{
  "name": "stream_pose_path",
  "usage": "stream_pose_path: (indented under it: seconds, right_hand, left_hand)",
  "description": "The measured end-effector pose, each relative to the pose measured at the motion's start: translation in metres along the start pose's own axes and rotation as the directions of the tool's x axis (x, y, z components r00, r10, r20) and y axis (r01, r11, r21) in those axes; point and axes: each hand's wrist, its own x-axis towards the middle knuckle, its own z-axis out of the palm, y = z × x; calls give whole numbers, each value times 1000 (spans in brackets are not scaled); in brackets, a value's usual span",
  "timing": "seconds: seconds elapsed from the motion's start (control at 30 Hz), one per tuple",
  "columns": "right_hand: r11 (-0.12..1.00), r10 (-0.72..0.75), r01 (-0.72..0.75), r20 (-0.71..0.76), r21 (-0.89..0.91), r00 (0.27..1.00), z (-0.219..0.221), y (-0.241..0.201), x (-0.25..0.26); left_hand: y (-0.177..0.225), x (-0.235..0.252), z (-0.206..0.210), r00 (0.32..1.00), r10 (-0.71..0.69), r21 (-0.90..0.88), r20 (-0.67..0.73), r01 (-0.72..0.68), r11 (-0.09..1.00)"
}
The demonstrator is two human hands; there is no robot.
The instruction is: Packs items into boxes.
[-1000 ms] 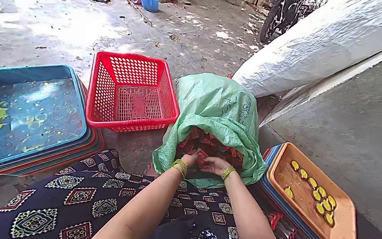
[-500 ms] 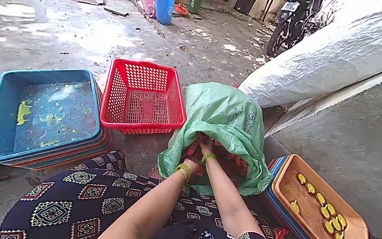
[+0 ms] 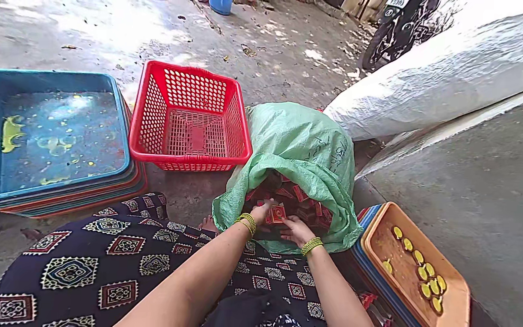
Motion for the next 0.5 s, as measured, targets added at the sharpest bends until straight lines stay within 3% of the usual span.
stream_pose_path:
  seconds: [0.07,0.13,0.23,0.3,0.37,0.4,0.43,0.5]
  right_hand:
    - [931,-104,82,-43,-357,994,8,-3,8]
    - [704,-352,200,-91,-681,931,19,-21,9]
    - [329,-642,465,166,-822,749,45,-49,24]
    - [89,-637,594,413,-799,651,68,-66,37]
    - [-99,-544,611,556,-786,628,90,-81,44]
    - [-152,-496,605,590,-782,638,98,-86,45]
    - [-186,-446,595,607,-782,658,103,-90,46]
    - [-222,-385,581,618,-783,686,102,-96,48]
  left_hand:
    - [-4,2,0,998,-6,109,-56,12,994]
    - [-3,-3,-2,990,-26,330,-138,71,941]
    - [6,-19,-4,984,-49,644,-171,149,750]
    - [10,-22,-3,994,-36,850,-98,103,517]
    - [2,-3,-1,997,-14,988,77,-75,136]
    - [-4,6,-3,993,-5,991,119,-118,61]
    - [-7,11,-5,995,4,987,103,-102,121]
    - [-4,3,-10,999,1,884,-41,36,466]
